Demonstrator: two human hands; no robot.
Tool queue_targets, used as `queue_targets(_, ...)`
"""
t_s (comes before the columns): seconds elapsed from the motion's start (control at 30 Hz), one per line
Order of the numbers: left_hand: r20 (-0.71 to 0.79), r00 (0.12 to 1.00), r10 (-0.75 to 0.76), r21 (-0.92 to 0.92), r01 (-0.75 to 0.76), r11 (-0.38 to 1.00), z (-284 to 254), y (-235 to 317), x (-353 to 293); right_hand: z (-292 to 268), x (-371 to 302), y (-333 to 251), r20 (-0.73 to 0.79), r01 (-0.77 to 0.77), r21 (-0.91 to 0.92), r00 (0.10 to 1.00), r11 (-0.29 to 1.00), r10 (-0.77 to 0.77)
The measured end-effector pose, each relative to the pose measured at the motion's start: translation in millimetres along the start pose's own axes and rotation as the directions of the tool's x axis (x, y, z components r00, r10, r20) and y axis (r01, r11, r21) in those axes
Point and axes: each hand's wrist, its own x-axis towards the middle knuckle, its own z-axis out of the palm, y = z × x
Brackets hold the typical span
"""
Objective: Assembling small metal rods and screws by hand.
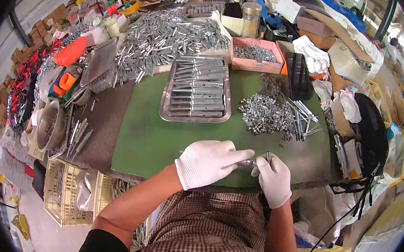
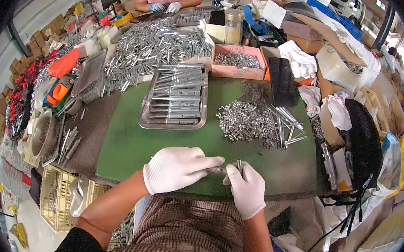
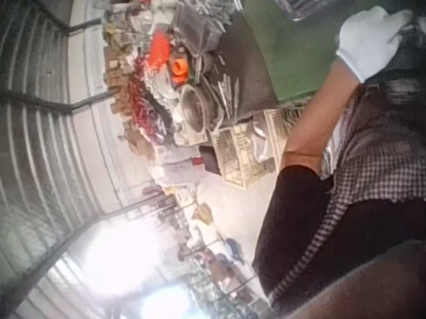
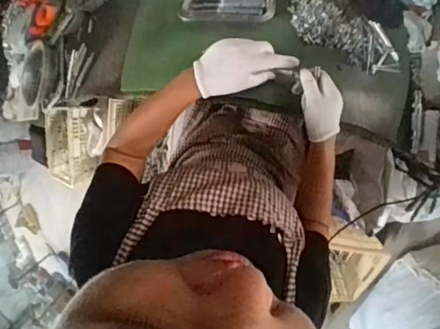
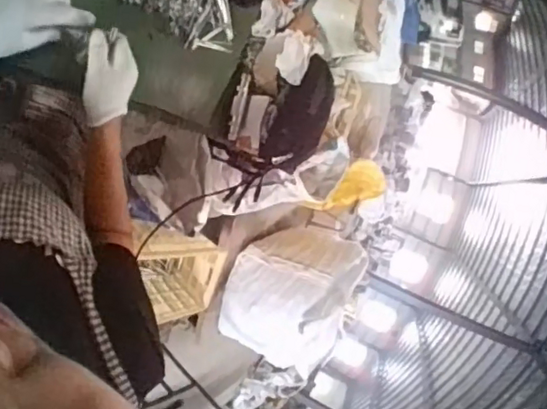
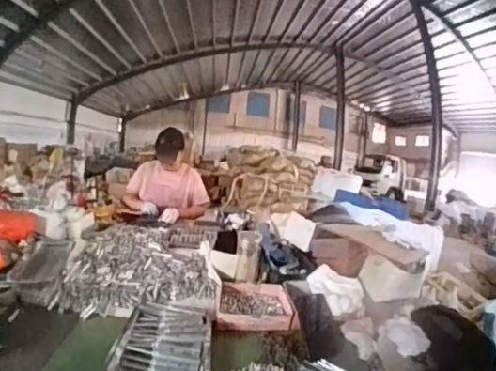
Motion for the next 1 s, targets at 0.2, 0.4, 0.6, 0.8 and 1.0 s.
queue_targets(0.2, -0.054, 0.998, -0.036, -0.066, 0.032, 0.997, 16, -1, -4, 0, 2, -4, -0.036, -0.070, -0.042, 0.997, 0.997, 0.068)
queue_targets(0.4, 0.008, 0.991, -0.132, 0.037, 0.132, 0.991, 24, 7, -10, -20, 22, 5, -0.136, 0.256, -0.465, 0.925, 0.848, -0.354)
queue_targets(0.6, 0.092, 0.956, -0.278, 0.125, 0.266, 0.956, 33, 20, -11, -40, 87, -11, 0.119, 0.348, -0.785, 0.896, 0.512, -0.427)
queue_targets(0.8, 0.065, 0.960, -0.272, 0.120, 0.263, 0.957, 35, 20, -13, -21, 108, -26, 0.083, 0.153, -0.884, 0.981, 0.441, -0.175)
queue_targets(1.0, 0.115, 0.947, -0.299, 0.080, 0.291, 0.953, 34, 19, -9, -24, 95, -22, 0.046, 0.215, -0.780, 0.956, 0.588, -0.289)
